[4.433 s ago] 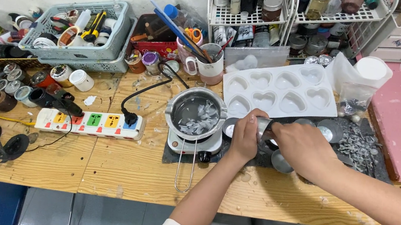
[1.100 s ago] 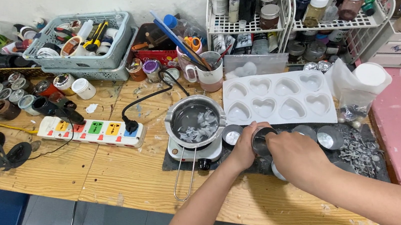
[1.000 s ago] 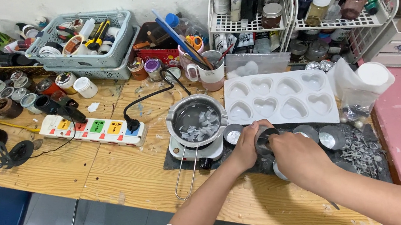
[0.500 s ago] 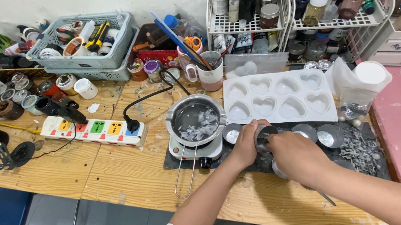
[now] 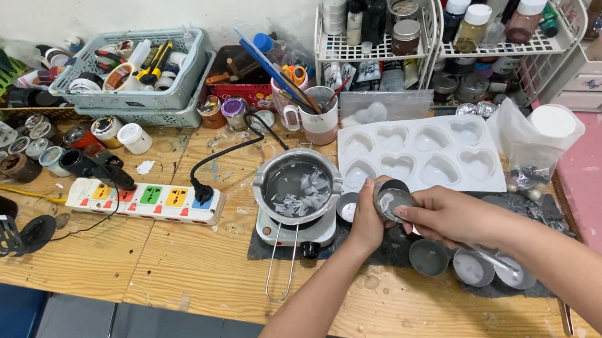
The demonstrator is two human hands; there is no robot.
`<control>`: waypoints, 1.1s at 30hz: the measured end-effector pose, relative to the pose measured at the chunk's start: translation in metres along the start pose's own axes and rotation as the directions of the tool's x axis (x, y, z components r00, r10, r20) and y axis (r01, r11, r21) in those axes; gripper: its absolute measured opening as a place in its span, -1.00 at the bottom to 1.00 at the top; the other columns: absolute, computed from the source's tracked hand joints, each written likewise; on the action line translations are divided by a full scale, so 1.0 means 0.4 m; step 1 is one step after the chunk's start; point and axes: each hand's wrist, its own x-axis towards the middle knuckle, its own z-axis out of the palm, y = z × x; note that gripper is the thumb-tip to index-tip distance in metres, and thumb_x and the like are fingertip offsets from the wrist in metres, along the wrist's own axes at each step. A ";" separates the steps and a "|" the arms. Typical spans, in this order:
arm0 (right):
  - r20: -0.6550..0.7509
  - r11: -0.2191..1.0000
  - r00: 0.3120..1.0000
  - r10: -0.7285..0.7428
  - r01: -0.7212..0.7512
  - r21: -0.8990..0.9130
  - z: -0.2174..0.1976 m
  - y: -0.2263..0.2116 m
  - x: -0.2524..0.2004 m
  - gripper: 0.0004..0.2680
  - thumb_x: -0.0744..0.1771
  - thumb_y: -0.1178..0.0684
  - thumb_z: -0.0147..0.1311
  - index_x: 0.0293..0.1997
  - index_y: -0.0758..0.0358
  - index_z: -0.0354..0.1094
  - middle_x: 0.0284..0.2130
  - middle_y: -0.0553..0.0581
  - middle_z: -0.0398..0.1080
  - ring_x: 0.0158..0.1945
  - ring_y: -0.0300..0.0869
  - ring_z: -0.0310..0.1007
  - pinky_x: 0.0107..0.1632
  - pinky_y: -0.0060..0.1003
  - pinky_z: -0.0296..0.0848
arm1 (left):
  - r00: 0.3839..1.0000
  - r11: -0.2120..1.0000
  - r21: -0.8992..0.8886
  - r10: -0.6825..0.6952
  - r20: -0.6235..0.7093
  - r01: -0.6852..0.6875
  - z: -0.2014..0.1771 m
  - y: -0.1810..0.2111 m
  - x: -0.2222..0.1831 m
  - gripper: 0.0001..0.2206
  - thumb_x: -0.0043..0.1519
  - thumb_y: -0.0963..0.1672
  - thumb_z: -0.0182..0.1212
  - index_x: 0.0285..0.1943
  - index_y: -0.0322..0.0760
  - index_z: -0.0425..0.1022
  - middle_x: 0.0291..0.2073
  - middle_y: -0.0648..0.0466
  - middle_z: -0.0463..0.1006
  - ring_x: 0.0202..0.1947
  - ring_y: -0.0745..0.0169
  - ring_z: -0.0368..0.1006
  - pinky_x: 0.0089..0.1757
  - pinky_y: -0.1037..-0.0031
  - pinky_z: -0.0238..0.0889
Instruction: Filling small metal tins with wax flakes using a spoon.
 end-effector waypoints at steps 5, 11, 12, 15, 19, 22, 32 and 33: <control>-0.032 0.989 0.996 -0.081 0.076 -0.127 -0.008 -0.140 -0.005 -0.70 0.40 -0.16 -0.11 -0.31 0.27 0.38 -0.76 0.03 0.19 -0.73 -0.24 0.14 -0.61 -0.29 0.17 | 0.968 0.978 0.054 -0.189 -0.163 0.200 -0.012 -0.014 0.018 -0.56 0.46 0.10 -0.49 -0.07 -0.12 0.32 -0.46 0.21 0.36 -0.53 0.47 0.18 -0.51 0.60 0.00; -0.217 0.577 0.784 -0.581 0.209 -0.790 0.100 -0.267 0.083 -0.67 0.37 -0.27 -0.05 -0.23 0.19 0.51 -0.46 0.21 0.52 -0.37 0.09 0.53 -0.32 -0.01 0.45 | 0.998 0.953 0.297 -0.055 -0.044 0.066 -0.070 -0.106 0.017 -0.78 0.49 -0.08 -0.32 -0.02 -0.25 0.24 -0.37 0.12 0.32 -0.47 0.39 0.19 -0.45 0.52 0.08; -0.262 0.488 0.777 -0.572 0.065 -0.870 0.126 -0.297 0.089 -0.64 0.36 -0.32 -0.04 -0.23 0.19 0.51 -0.41 0.27 0.53 -0.28 0.18 0.55 -0.25 0.08 0.48 | 0.999 0.935 0.354 -0.032 0.011 0.026 -0.112 -0.164 0.027 -0.76 0.53 -0.11 -0.33 -0.04 -0.34 0.24 -0.38 0.08 0.29 -0.46 0.37 0.20 -0.44 0.51 0.11; -0.218 0.288 0.778 -0.589 -0.049 -0.956 0.148 -0.329 0.096 -0.57 0.32 -0.41 0.00 -0.20 0.24 0.47 -0.43 0.24 0.52 -0.30 0.11 0.57 -0.25 -0.01 0.53 | 0.986 0.743 0.649 0.105 0.128 -0.163 -0.153 -0.205 0.035 -0.81 0.45 -0.11 -0.28 0.00 -0.30 0.23 -0.31 0.08 0.32 -0.44 0.34 0.20 -0.44 0.48 0.14; -0.204 0.280 0.787 -0.582 -0.042 -0.959 0.131 -0.322 0.101 -0.58 0.36 -0.41 -0.04 -0.19 0.22 0.46 -0.42 0.21 0.52 -0.29 0.10 0.58 -0.24 -0.02 0.54 | 0.960 0.962 -0.125 -0.255 -0.111 0.241 -0.060 -0.072 0.028 -0.75 0.51 0.01 -0.31 0.04 -0.10 0.26 -0.25 0.23 0.35 -0.39 0.48 0.24 -0.43 0.55 0.05; -0.241 0.411 0.767 -0.595 0.032 -0.911 0.098 -0.308 0.046 -0.73 0.36 -0.25 -0.03 -0.09 0.09 0.46 -0.44 0.20 0.53 -0.30 0.16 0.56 -0.28 0.08 0.50 | 0.994 0.987 0.122 -0.107 0.003 0.106 -0.023 0.005 0.005 -0.70 0.47 0.04 -0.30 0.01 -0.16 0.26 -0.29 0.15 0.36 -0.44 0.34 0.23 -0.42 0.46 0.10; -0.229 0.153 0.848 -0.477 -0.177 -0.972 0.097 -0.151 -0.138 -0.89 0.26 0.11 0.03 -0.18 0.16 0.32 -0.45 0.10 0.46 -0.33 -0.03 0.59 -0.37 -0.14 0.55 | 0.988 0.996 0.006 -0.089 0.122 0.089 0.014 0.070 -0.014 -0.45 0.47 0.13 -0.49 -0.13 -0.22 0.41 -0.51 0.14 0.42 -0.52 0.36 0.26 -0.41 0.51 0.16; -0.223 0.068 0.827 -0.516 -0.220 -0.973 0.103 -0.126 -0.132 -0.89 0.25 0.12 0.04 -0.21 0.17 0.31 -0.47 0.08 0.44 -0.37 -0.10 0.59 -0.41 -0.23 0.55 | 0.984 0.997 0.031 -0.068 0.164 0.064 0.012 0.069 -0.015 -0.45 0.50 0.13 -0.47 -0.16 -0.22 0.41 -0.52 0.16 0.40 -0.53 0.37 0.24 -0.43 0.51 0.13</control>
